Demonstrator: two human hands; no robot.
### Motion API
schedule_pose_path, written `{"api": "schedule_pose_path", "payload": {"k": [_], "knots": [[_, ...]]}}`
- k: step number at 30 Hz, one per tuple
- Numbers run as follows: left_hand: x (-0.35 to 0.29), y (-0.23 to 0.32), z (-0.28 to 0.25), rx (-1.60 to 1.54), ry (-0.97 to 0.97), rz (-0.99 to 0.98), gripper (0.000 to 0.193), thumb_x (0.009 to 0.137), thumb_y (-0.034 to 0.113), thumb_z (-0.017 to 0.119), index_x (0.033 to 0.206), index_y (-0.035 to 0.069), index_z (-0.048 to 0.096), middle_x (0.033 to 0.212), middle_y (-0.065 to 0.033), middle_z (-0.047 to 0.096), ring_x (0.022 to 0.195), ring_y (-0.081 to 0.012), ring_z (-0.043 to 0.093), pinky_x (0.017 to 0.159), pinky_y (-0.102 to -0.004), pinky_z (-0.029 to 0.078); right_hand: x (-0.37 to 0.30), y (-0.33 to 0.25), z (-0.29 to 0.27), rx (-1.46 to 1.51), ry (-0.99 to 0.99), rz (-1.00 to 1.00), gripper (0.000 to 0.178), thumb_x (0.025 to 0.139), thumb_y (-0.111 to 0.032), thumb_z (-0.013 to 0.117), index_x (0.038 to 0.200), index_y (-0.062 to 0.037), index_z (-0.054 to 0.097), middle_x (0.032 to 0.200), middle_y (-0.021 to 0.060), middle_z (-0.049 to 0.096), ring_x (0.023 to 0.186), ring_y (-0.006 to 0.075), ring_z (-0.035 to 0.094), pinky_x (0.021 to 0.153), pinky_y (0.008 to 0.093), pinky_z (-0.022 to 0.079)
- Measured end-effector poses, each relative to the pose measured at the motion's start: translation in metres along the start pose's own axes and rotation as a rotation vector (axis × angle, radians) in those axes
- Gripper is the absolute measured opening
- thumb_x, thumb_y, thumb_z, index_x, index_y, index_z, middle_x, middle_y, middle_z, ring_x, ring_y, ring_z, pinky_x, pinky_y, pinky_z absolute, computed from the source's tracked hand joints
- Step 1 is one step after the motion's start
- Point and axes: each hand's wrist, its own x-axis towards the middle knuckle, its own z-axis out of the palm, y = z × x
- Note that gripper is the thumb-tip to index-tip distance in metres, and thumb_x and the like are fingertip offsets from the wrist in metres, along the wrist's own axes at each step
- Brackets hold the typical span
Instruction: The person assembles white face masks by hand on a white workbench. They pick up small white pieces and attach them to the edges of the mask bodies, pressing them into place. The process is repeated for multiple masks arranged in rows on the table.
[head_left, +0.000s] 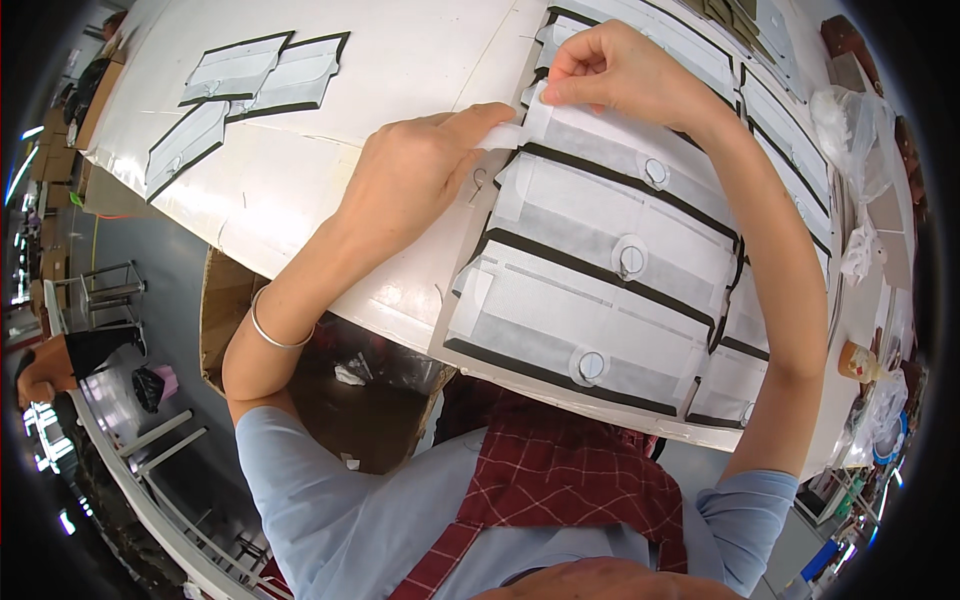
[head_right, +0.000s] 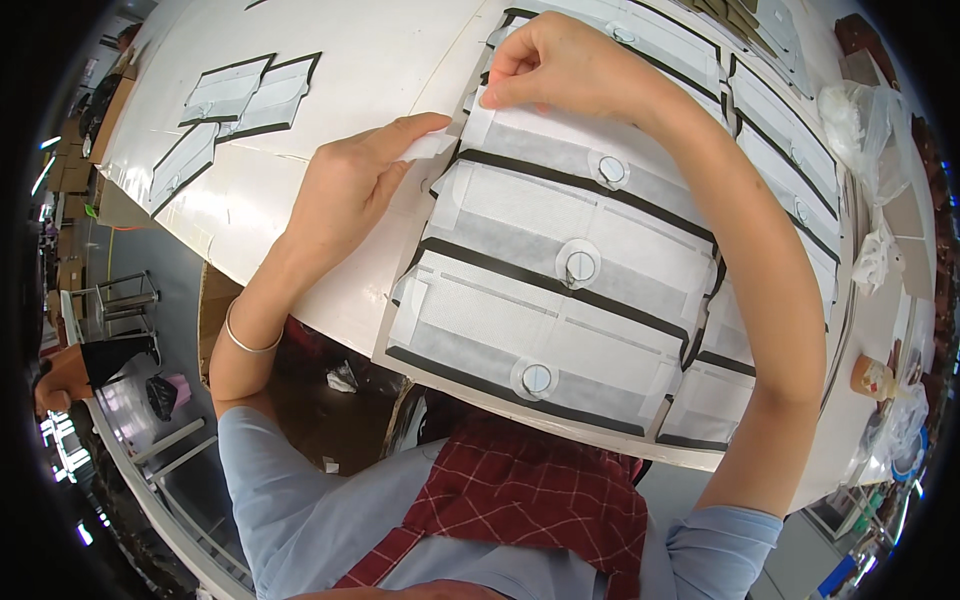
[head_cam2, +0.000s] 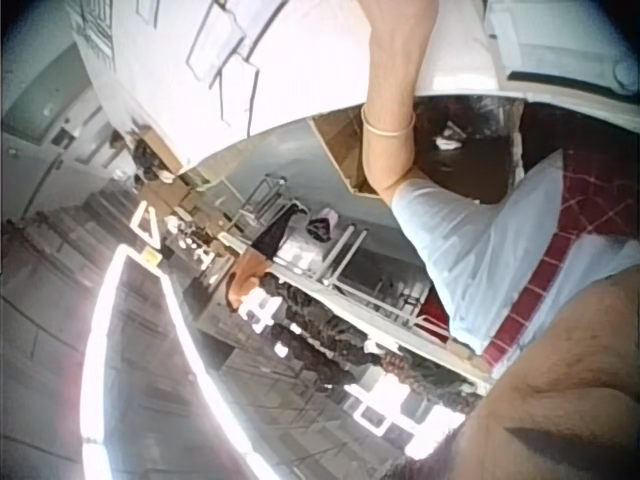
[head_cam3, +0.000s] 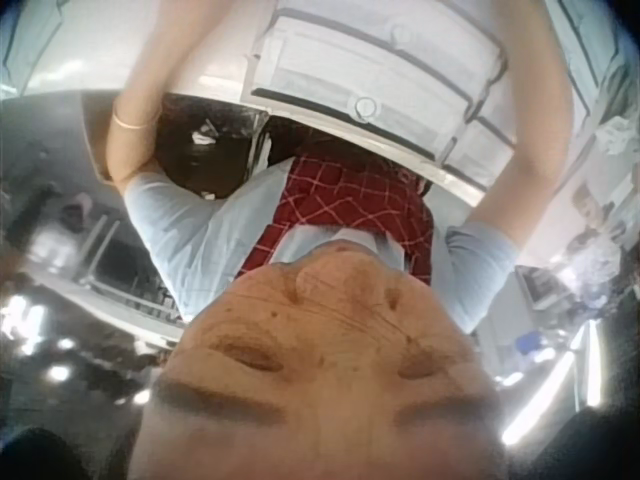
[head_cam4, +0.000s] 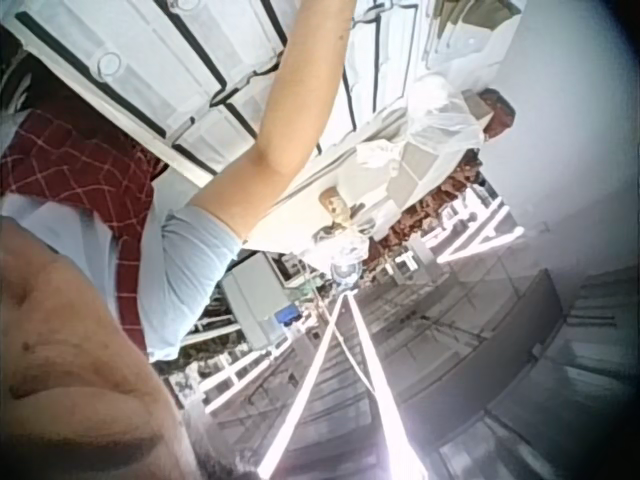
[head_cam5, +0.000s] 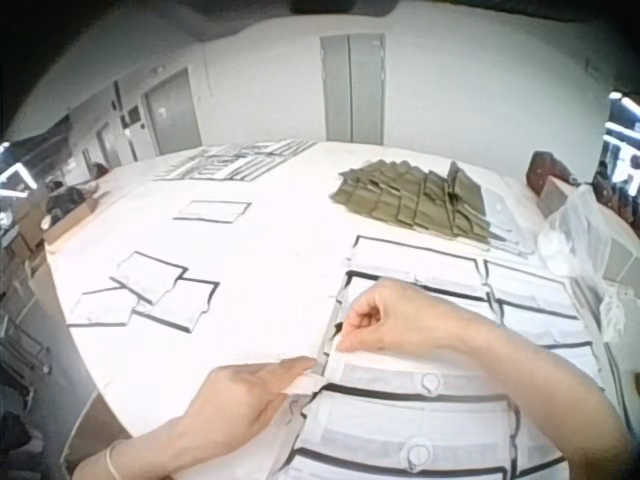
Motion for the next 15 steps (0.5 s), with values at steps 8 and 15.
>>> {"api": "schedule_pose_path", "payload": {"k": [8, 15], "knots": [[0.003, 0.005, 0.001, 0.122, -0.032, 0.093, 0.055, 0.079, -0.007, 0.063, 0.131, 0.011, 0.066, 0.093, -0.013, 0.072, 0.073, -0.0299, 0.067, 0.067, -0.0371, 0.056, 0.001, 0.001, 0.002, 0.031, 0.014, 0.06, 0.02, 0.085, -0.023, 0.076, 0.075, -0.008, 0.067, 0.063, -0.0045, 0.056, 0.056, 0.0038, 0.05, 0.048, 0.0231, 0.036], [0.005, 0.003, 0.002, 0.309, -0.087, 0.234, 0.063, 0.071, -0.005, 0.063, 0.132, 0.013, 0.065, 0.078, -0.0098, 0.066, 0.064, -0.0272, 0.063, 0.059, -0.0378, 0.053, -0.002, 0.009, 0.014, -0.043, 0.156, -0.031, 0.017, 0.081, -0.018, 0.076, 0.084, -0.0036, 0.068, 0.066, -0.0009, 0.057, 0.064, 0.0091, 0.054, 0.057, 0.0272, 0.042]]}}
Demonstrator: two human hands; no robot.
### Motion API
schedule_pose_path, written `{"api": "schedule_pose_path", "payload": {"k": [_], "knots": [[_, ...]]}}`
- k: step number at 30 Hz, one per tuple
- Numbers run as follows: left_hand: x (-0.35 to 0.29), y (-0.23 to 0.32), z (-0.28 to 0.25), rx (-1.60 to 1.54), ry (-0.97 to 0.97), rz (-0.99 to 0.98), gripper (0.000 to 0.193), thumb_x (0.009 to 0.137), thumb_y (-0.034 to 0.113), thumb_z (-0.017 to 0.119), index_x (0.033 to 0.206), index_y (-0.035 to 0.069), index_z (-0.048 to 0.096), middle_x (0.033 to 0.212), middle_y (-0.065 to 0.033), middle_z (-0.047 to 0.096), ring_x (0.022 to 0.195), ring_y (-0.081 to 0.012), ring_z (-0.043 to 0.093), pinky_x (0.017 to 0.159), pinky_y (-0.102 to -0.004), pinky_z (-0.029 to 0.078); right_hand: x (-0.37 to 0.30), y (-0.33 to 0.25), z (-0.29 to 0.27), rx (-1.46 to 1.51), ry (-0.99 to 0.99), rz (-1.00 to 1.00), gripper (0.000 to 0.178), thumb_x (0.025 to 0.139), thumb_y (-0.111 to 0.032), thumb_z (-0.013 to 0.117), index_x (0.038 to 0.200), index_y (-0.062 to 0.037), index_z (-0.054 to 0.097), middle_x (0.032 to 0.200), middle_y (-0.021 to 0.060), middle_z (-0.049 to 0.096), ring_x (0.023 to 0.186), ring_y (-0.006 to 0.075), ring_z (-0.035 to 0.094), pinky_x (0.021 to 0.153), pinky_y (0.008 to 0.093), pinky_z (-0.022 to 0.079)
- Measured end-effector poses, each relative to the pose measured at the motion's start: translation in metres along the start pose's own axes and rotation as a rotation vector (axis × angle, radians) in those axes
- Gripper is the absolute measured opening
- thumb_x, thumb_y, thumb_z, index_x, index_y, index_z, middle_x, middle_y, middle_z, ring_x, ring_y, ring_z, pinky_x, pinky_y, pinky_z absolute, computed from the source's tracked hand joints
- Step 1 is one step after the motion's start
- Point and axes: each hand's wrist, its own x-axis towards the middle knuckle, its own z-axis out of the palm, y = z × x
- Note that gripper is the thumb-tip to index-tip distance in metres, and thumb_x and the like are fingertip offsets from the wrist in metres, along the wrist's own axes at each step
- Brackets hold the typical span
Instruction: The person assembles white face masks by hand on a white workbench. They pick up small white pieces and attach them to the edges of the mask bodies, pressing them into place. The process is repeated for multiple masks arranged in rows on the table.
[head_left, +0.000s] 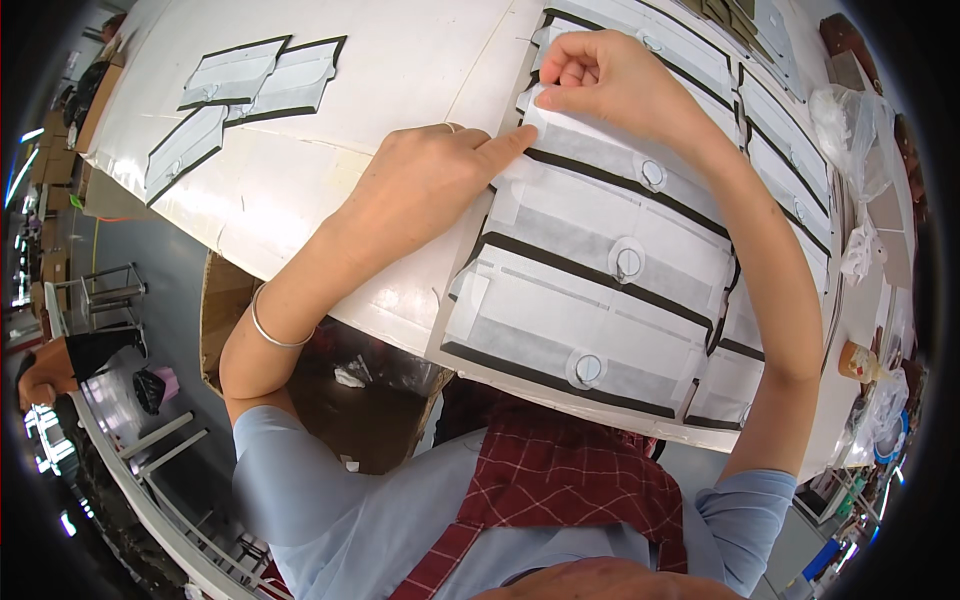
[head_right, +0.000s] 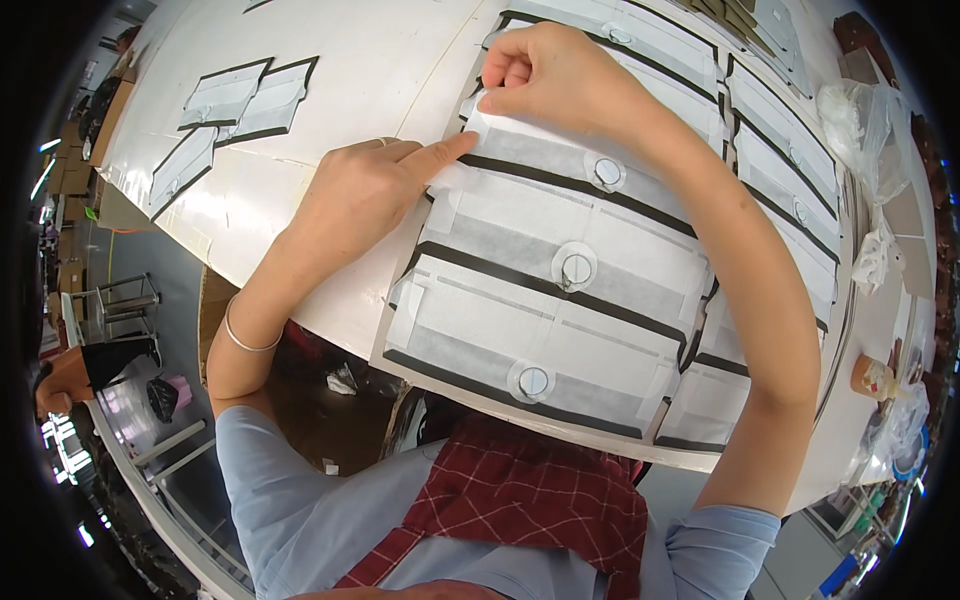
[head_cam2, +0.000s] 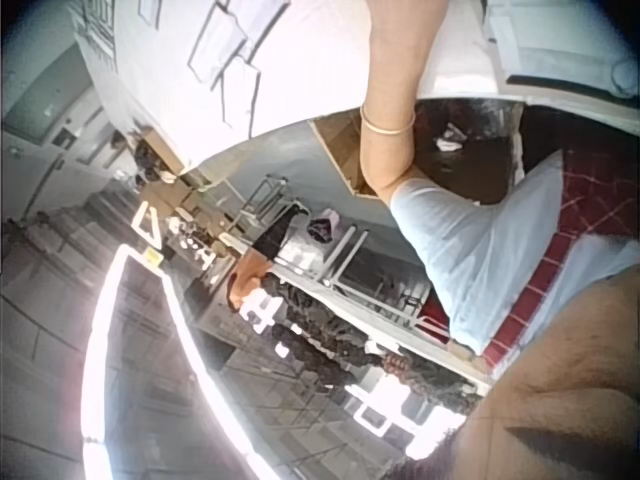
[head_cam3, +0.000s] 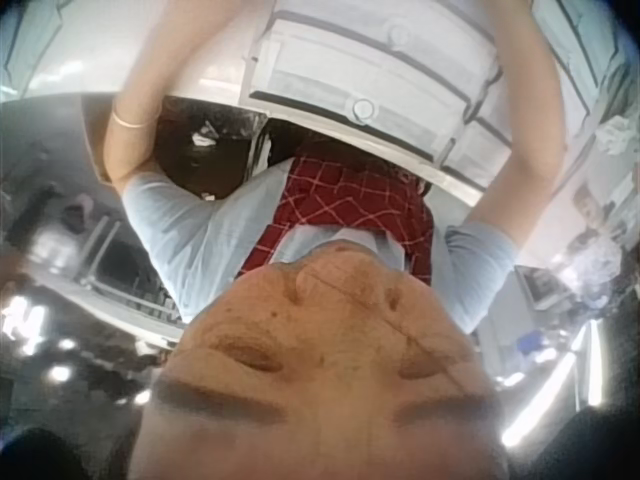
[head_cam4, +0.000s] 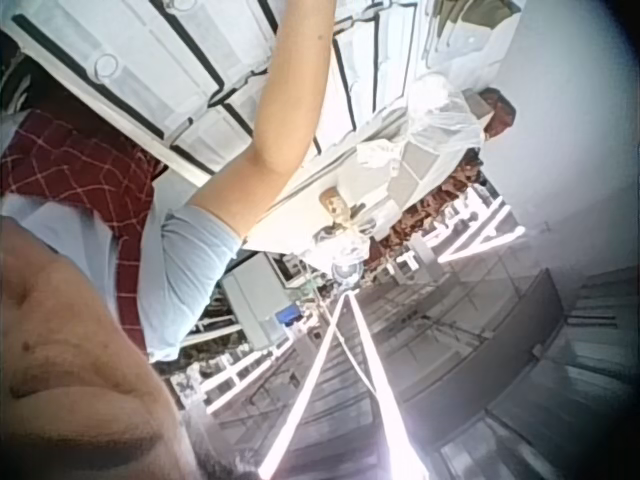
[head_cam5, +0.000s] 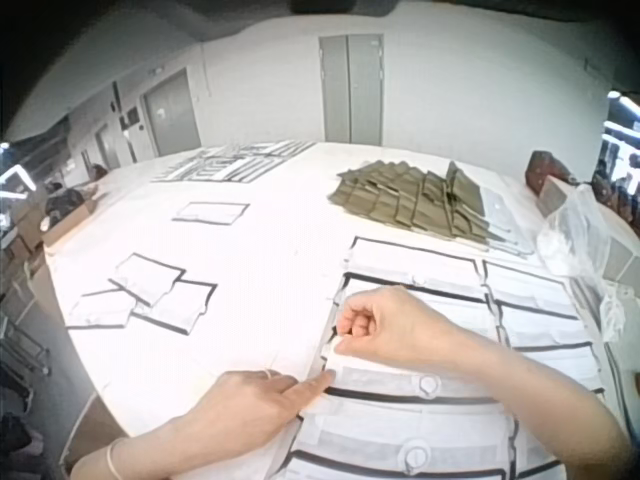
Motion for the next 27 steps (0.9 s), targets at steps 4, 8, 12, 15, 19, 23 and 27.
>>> {"api": "schedule_pose_path", "payload": {"k": [4, 8, 12, 15, 19, 23, 27], "knots": [[0.002, 0.002, -0.003, 0.005, -0.023, 0.021, 0.062, 0.072, -0.005, 0.063, 0.132, 0.011, 0.064, 0.077, -0.0101, 0.066, 0.064, -0.0271, 0.063, 0.058, -0.038, 0.053, -0.016, -0.002, 0.001, -0.201, 0.094, -0.296, 0.015, 0.08, -0.009, 0.071, 0.095, -0.0044, 0.069, 0.08, 0.003, 0.062, 0.07, 0.0169, 0.061, 0.063, 0.0331, 0.049], [0.002, 0.002, -0.005, -0.015, -0.054, -0.004, 0.055, 0.074, -0.005, 0.064, 0.127, 0.01, 0.067, 0.078, -0.0121, 0.067, 0.066, -0.0292, 0.064, 0.06, -0.0389, 0.054, -0.031, 0.0, 0.009, -0.705, 0.108, -0.53, 0.02, 0.084, -0.004, 0.064, 0.103, -0.0077, 0.07, 0.096, 0.003, 0.065, 0.078, 0.0208, 0.065, 0.066, 0.036, 0.052], [0.008, -0.005, 0.002, -0.403, 0.105, -0.175, 0.027, 0.09, 0.007, 0.063, 0.115, 0.005, 0.072, 0.065, -0.0064, 0.059, 0.056, -0.0171, 0.055, 0.054, -0.0318, 0.044, -0.031, -0.001, 0.005, -0.653, 0.076, -0.487, 0.026, 0.086, -0.005, 0.063, 0.11, -0.0091, 0.072, 0.096, 0.0022, 0.065, 0.077, 0.0182, 0.064, 0.066, 0.0325, 0.052], [0.022, 0.001, -0.017, -0.793, -0.03, -0.516, 0.026, 0.1, 0.024, 0.059, 0.106, 0.004, 0.075, 0.058, 0.0008, 0.047, 0.054, -0.0073, 0.042, 0.052, -0.0258, 0.034, -0.03, -0.008, -0.001, -0.153, 0.044, -0.293, 0.026, 0.087, -0.007, 0.066, 0.112, -0.0082, 0.072, 0.096, 0.0003, 0.064, 0.075, 0.0132, 0.061, 0.065, 0.0289, 0.05], [0.031, -0.006, -0.013, -0.967, -0.068, -0.528, 0.036, 0.104, 0.034, 0.055, 0.101, 0.005, 0.075, 0.057, 0.0034, 0.045, 0.055, -0.0056, 0.039, 0.052, -0.0243, 0.032, -0.028, -0.021, 0.0, 0.301, 0.072, -0.086, 0.023, 0.087, -0.02, 0.074, 0.105, -0.0053, 0.073, 0.09, -0.002, 0.066, 0.067, 0.0055, 0.053, 0.062, 0.0242, 0.044], [0.035, -0.002, -0.01, -0.968, -0.103, -0.551, 0.036, 0.103, 0.034, 0.055, 0.1, 0.004, 0.074, 0.058, 0.0024, 0.047, 0.056, -0.0065, 0.042, 0.053, -0.0243, 0.035, -0.023, -0.026, -0.004, 0.41, 0.076, 0.03, 0.017, 0.089, -0.023, 0.076, 0.095, -0.0067, 0.073, 0.076, -0.0037, 0.065, 0.065, 0.0026, 0.054, 0.054, 0.0198, 0.036], [0.032, -0.009, -0.017, -0.947, -0.057, -0.573, 0.036, 0.104, 0.035, 0.054, 0.102, 0.005, 0.075, 0.057, 0.0038, 0.044, 0.055, -0.0056, 0.039, 0.053, -0.0243, 0.032, -0.015, 0.007, -0.017, 0.451, 0.169, 0.143, 0.017, 0.089, -0.027, 0.076, 0.087, -0.0105, 0.072, 0.071, -0.006, 0.061, 0.062, 0.0022, 0.052, 0.05, 0.0183, 0.032]]}}
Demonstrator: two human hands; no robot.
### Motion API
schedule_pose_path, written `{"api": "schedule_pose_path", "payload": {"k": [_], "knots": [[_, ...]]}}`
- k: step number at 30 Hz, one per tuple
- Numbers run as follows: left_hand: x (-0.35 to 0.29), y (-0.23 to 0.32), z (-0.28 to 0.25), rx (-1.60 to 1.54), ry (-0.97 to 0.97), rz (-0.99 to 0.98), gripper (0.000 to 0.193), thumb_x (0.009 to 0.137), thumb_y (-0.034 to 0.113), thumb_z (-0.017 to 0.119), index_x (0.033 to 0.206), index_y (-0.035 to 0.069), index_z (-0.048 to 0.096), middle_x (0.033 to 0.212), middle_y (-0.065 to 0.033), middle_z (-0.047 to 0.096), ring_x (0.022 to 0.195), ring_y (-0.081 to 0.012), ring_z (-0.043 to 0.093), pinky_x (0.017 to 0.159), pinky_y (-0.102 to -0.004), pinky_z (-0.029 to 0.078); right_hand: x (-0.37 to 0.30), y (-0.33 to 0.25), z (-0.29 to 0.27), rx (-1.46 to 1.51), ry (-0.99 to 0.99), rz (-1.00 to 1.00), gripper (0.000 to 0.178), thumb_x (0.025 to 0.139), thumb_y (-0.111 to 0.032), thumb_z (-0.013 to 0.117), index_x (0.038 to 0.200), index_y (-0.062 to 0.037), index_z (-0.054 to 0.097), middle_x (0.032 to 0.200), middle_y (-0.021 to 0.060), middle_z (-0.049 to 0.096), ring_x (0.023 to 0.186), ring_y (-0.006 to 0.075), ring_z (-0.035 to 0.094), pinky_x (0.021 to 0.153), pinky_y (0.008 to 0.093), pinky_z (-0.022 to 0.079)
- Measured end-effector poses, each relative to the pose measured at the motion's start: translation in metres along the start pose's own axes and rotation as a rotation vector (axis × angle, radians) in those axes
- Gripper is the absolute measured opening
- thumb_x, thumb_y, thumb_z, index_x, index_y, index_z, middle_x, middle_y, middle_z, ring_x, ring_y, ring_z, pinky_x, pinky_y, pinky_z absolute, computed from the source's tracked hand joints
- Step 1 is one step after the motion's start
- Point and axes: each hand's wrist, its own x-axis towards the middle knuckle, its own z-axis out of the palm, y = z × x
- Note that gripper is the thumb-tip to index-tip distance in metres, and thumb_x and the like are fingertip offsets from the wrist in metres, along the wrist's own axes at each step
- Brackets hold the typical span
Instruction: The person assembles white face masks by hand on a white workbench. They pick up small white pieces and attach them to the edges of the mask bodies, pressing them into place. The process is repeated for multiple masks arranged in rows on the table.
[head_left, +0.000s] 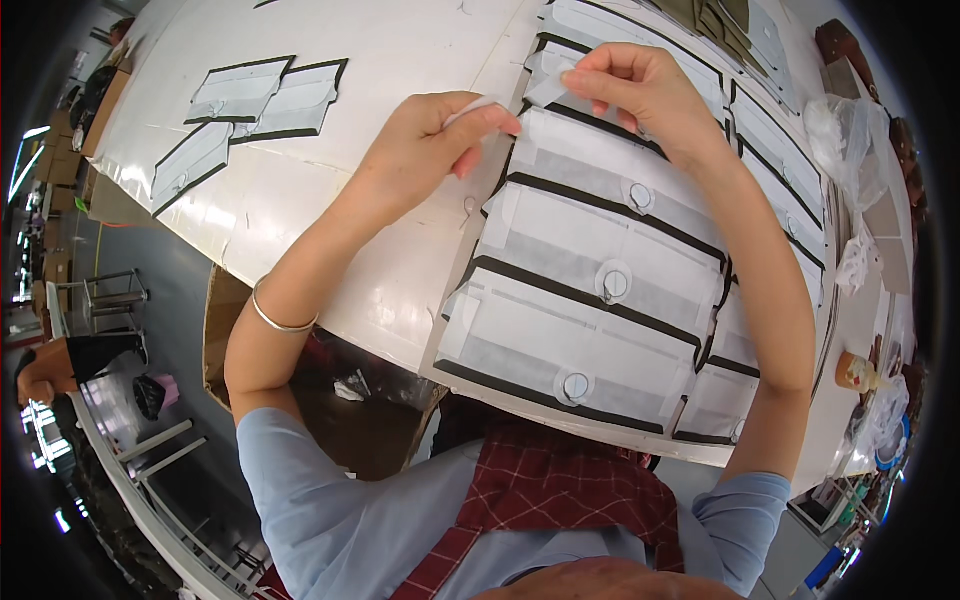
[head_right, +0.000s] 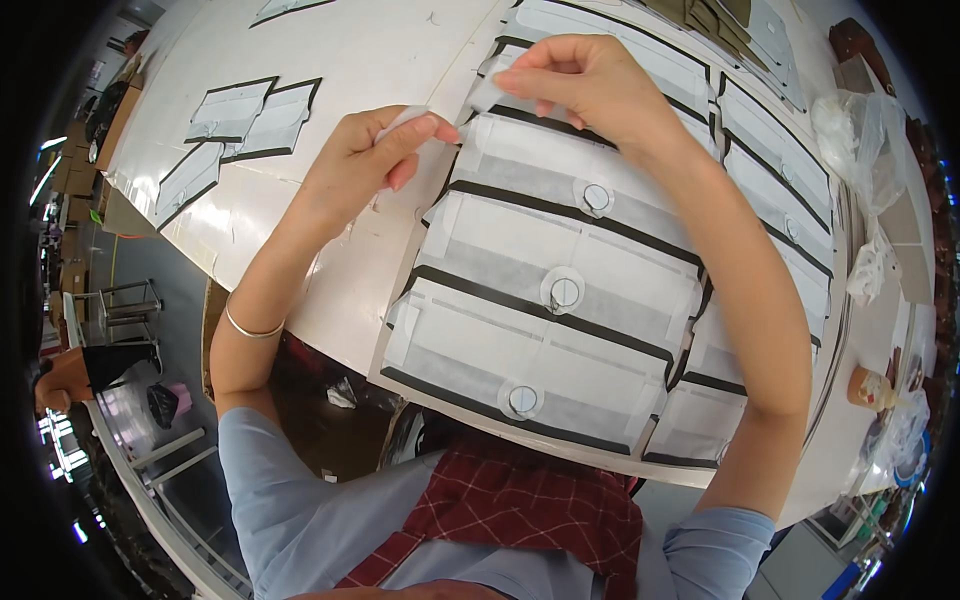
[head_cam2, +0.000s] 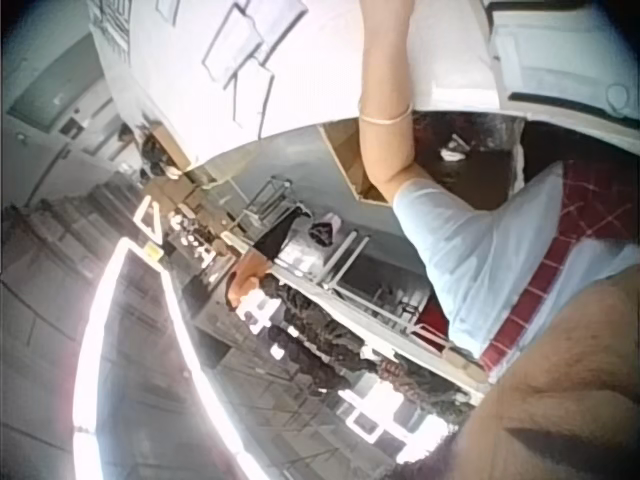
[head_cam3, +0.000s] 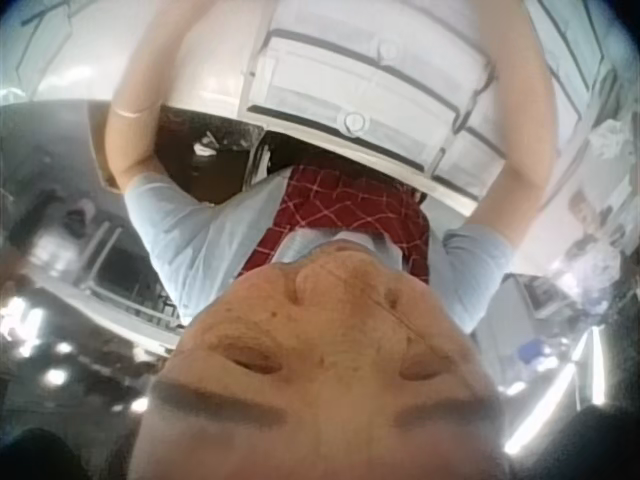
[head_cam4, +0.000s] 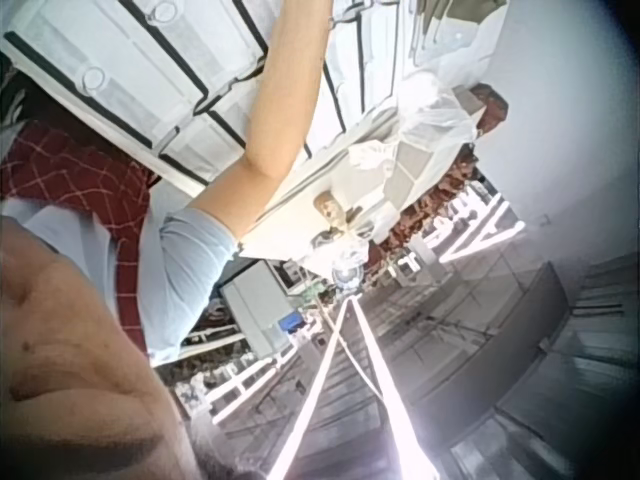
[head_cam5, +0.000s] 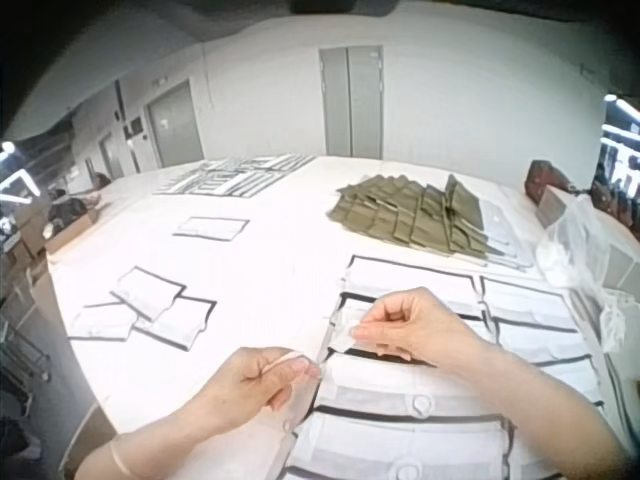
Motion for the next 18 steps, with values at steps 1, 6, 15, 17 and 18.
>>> {"api": "schedule_pose_path", "payload": {"k": [1, 6, 15, 17, 18], "knots": [[0.001, -0.005, -0.003, 0.007, 0.027, -0.012, 0.036, 0.104, 0.036, 0.054, 0.104, 0.006, 0.075, 0.056, 0.0049, 0.042, 0.054, -0.0045, 0.036, 0.052, -0.0237, 0.03, 0.002, 0.0, -0.006, -0.065, -0.045, 0.027, 0.019, 0.089, -0.028, 0.076, 0.085, -0.0107, 0.071, 0.07, -0.0064, 0.06, 0.061, 0.002, 0.051, 0.05, 0.0182, 0.032], [0.012, -0.018, -0.009, 0.16, 0.168, 0.111, 0.033, 0.106, 0.03, 0.052, 0.11, 0.006, 0.074, 0.054, 0.0043, 0.039, 0.052, -0.0046, 0.034, 0.05, -0.024, 0.028, 0.019, 0.001, -0.014, -0.212, -0.164, -0.021, 0.024, 0.088, -0.031, 0.077, 0.08, -0.0114, 0.067, 0.067, -0.0072, 0.056, 0.058, 0.0013, 0.046, 0.051, 0.0191, 0.031], [0.025, -0.021, 0.002, 0.575, 0.202, 0.346, 0.031, 0.099, 0.006, 0.056, 0.127, 0.009, 0.067, 0.055, -0.0053, 0.043, 0.05, -0.0143, 0.04, 0.052, -0.029, 0.039, 0.055, 0.024, -0.009, -0.27, -0.066, -0.066, 0.027, 0.085, -0.031, 0.077, 0.081, -0.005, 0.071, 0.07, -0.0016, 0.061, 0.064, 0.0077, 0.052, 0.06, 0.0253, 0.041], [0.026, -0.018, 0.005, 0.703, 0.212, 0.414, 0.035, 0.096, 0.003, 0.057, 0.129, 0.01, 0.065, 0.057, -0.009, 0.052, 0.05, -0.0194, 0.046, 0.054, -0.0308, 0.044, 0.055, 0.025, -0.009, -0.286, -0.071, -0.052, 0.027, 0.084, -0.031, 0.078, 0.081, -0.0048, 0.071, 0.07, -0.0008, 0.062, 0.065, 0.0085, 0.053, 0.061, 0.0259, 0.041], [0.027, -0.02, 0.008, 0.722, 0.217, 0.457, 0.036, 0.095, 0.003, 0.058, 0.13, 0.01, 0.065, 0.062, -0.0111, 0.056, 0.053, -0.0223, 0.05, 0.056, -0.0321, 0.046, 0.055, 0.025, -0.008, -0.294, -0.073, -0.045, 0.027, 0.083, -0.031, 0.078, 0.081, -0.0047, 0.072, 0.071, -0.0005, 0.063, 0.065, 0.0089, 0.054, 0.062, 0.0262, 0.042]]}}
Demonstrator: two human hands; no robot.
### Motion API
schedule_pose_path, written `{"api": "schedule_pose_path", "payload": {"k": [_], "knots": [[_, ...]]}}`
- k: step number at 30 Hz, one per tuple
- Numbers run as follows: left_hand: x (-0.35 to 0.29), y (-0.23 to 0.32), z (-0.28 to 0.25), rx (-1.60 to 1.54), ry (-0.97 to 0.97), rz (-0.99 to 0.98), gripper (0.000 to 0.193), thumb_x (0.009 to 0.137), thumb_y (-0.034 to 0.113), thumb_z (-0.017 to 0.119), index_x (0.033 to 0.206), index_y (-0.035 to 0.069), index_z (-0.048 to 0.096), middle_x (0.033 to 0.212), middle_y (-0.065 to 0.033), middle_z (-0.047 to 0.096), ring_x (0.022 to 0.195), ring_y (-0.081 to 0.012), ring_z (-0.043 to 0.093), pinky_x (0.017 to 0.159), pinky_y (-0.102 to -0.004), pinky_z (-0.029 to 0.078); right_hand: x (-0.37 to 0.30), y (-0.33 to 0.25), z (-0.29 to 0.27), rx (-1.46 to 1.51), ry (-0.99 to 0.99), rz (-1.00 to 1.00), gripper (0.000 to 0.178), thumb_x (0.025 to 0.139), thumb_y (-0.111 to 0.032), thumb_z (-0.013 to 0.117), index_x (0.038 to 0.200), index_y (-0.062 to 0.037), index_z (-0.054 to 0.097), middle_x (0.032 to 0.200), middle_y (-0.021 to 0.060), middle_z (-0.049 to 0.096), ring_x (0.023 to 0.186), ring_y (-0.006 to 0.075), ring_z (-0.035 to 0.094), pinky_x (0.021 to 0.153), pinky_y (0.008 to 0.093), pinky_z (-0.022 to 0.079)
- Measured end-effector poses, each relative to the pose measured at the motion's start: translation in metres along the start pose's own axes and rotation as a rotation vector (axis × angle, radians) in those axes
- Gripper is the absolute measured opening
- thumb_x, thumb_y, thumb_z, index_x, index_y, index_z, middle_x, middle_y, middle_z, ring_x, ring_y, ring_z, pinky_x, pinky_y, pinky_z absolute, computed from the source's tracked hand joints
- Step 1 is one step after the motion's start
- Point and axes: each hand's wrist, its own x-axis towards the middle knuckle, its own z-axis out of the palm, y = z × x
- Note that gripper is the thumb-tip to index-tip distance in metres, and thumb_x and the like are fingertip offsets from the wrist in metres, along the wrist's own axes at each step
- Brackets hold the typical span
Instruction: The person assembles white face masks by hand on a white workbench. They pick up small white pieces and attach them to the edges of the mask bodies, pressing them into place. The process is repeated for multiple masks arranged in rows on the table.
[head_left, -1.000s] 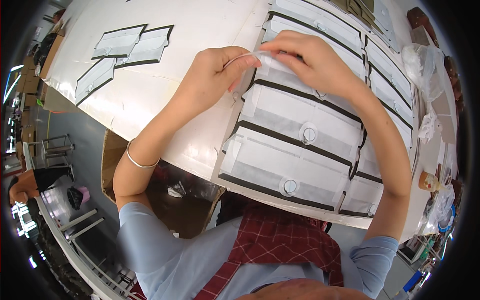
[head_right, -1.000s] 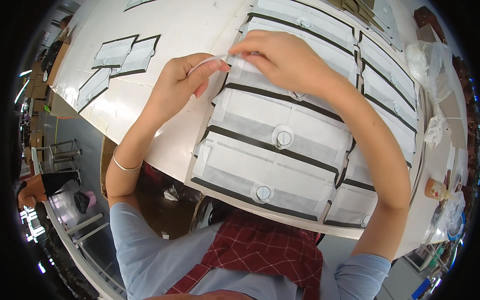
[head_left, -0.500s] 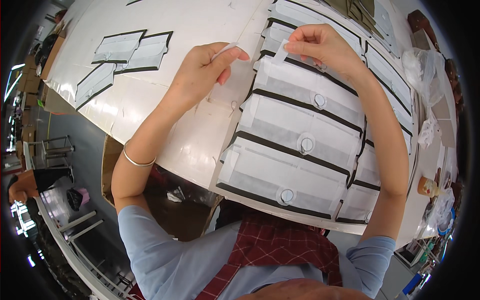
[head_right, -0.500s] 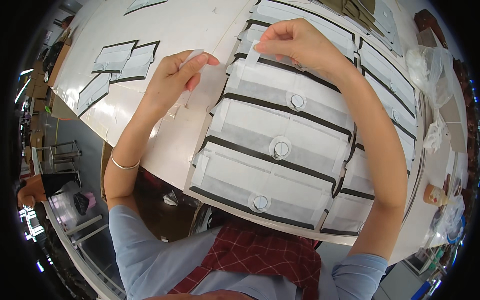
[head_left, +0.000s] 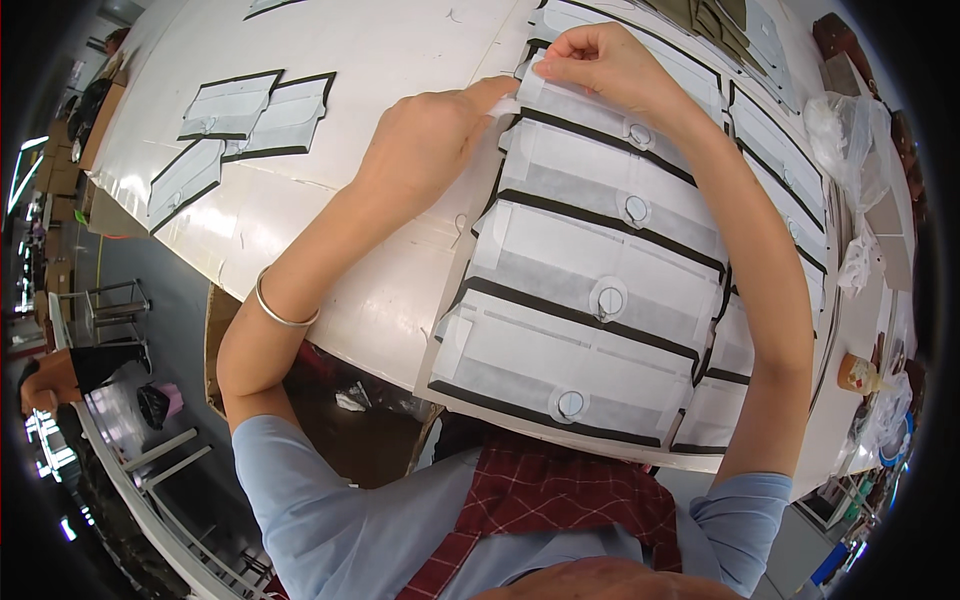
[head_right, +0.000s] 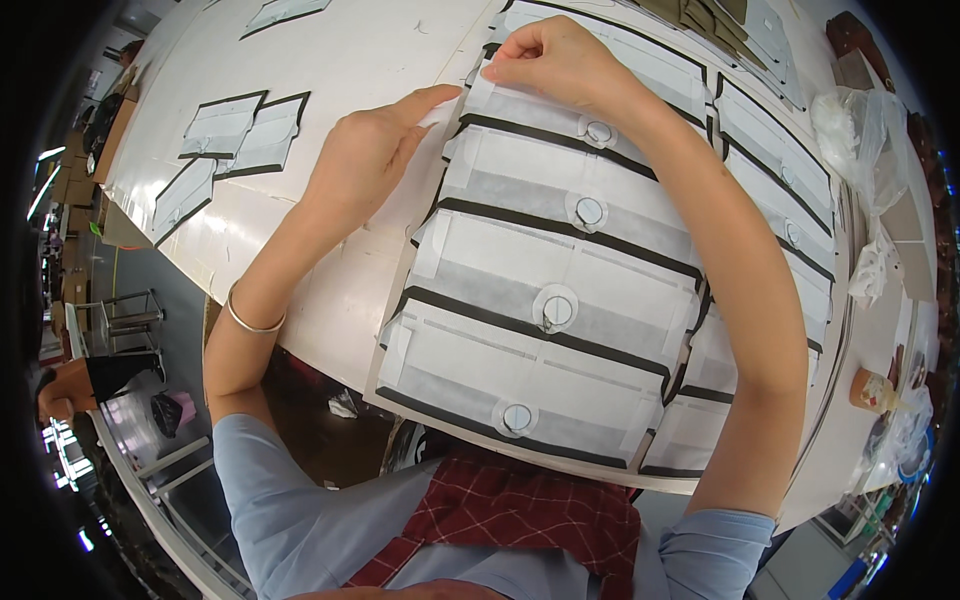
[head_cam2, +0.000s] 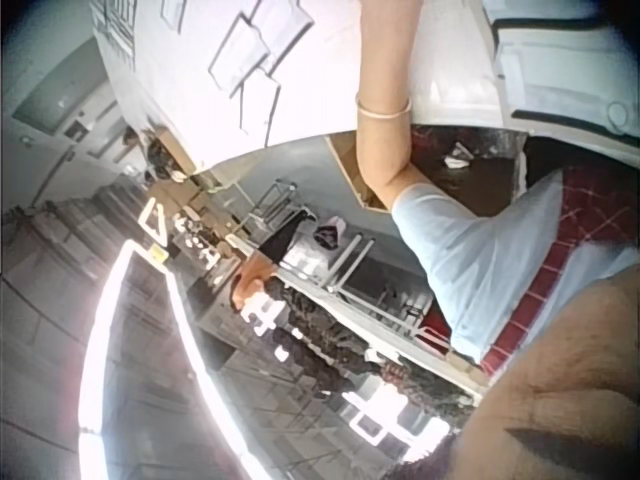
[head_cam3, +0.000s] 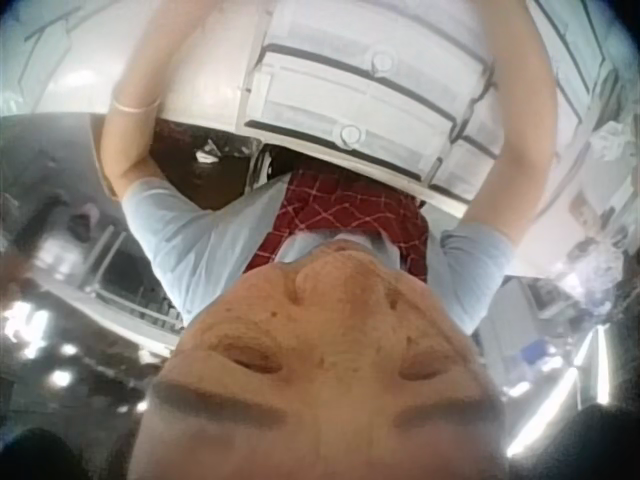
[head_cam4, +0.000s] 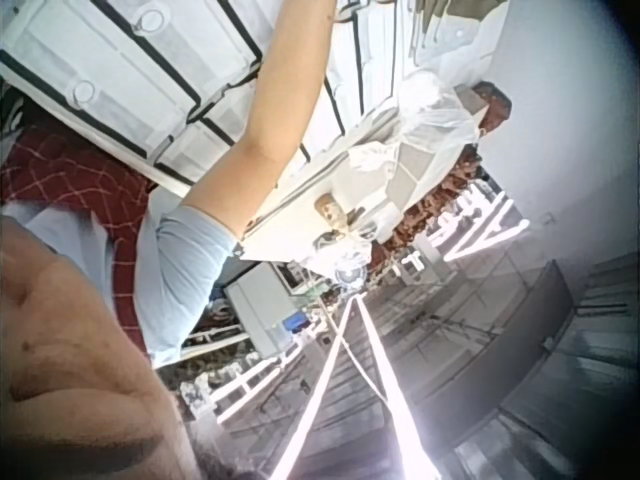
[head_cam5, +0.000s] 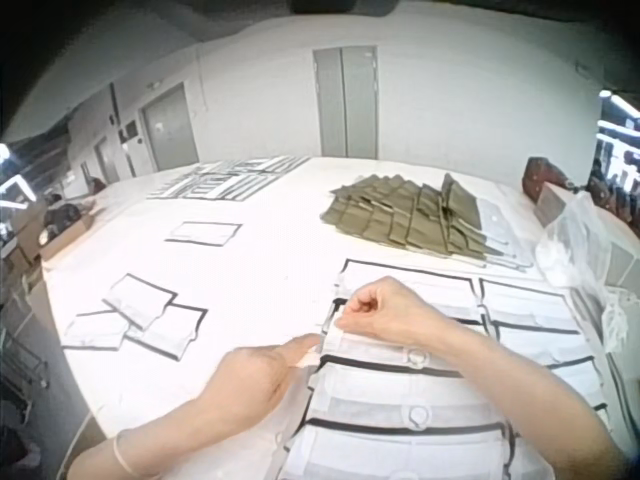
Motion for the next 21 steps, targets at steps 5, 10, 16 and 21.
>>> {"api": "schedule_pose_path", "payload": {"k": [5, 10, 16, 21], "knots": [[0.006, 0.001, 0.01, 0.13, -0.053, 0.084, 0.044, 0.088, 0.001, 0.062, 0.131, 0.011, 0.064, 0.083, -0.0184, 0.07, 0.071, -0.031, 0.068, 0.064, -0.038, 0.054, 0.002, 0.006, 0.004, -0.026, 0.047, -0.045, 0.025, 0.083, -0.029, 0.078, 0.081, -0.0052, 0.071, 0.072, -0.0008, 0.063, 0.066, 0.0082, 0.054, 0.062, 0.0255, 0.042], [0.01, 0.006, 0.008, 0.187, -0.139, 0.085, 0.044, 0.086, 0.001, 0.063, 0.13, 0.007, 0.064, 0.077, -0.0179, 0.068, 0.067, -0.0323, 0.066, 0.063, -0.0401, 0.053, -0.001, 0.003, 0.007, -0.119, 0.089, -0.062, 0.022, 0.081, -0.028, 0.078, 0.086, -0.0066, 0.073, 0.074, 0.0014, 0.065, 0.071, 0.0122, 0.06, 0.066, 0.03, 0.046], [0.009, 0.01, 0.008, 0.194, -0.139, 0.112, 0.043, 0.086, 0.003, 0.065, 0.129, 0.004, 0.064, 0.069, -0.0177, 0.065, 0.062, -0.0328, 0.063, 0.061, -0.0414, 0.051, -0.015, 0.002, 0.005, -0.448, 0.122, -0.413, 0.015, 0.087, -0.015, 0.07, 0.101, -0.0116, 0.073, 0.085, 0.0028, 0.064, 0.079, 0.0199, 0.065, 0.069, 0.0342, 0.051], [0.008, 0.011, 0.008, 0.171, -0.151, 0.097, 0.04, 0.087, 0.004, 0.065, 0.127, 0.003, 0.065, 0.069, -0.0186, 0.065, 0.061, -0.0327, 0.062, 0.061, -0.0408, 0.051, -0.029, -0.006, 0.006, -0.868, 0.086, -0.577, 0.023, 0.094, -0.009, 0.058, 0.111, -0.0135, 0.072, 0.103, 0.0012, 0.065, 0.093, 0.0227, 0.067, 0.075, 0.0377, 0.054]]}}
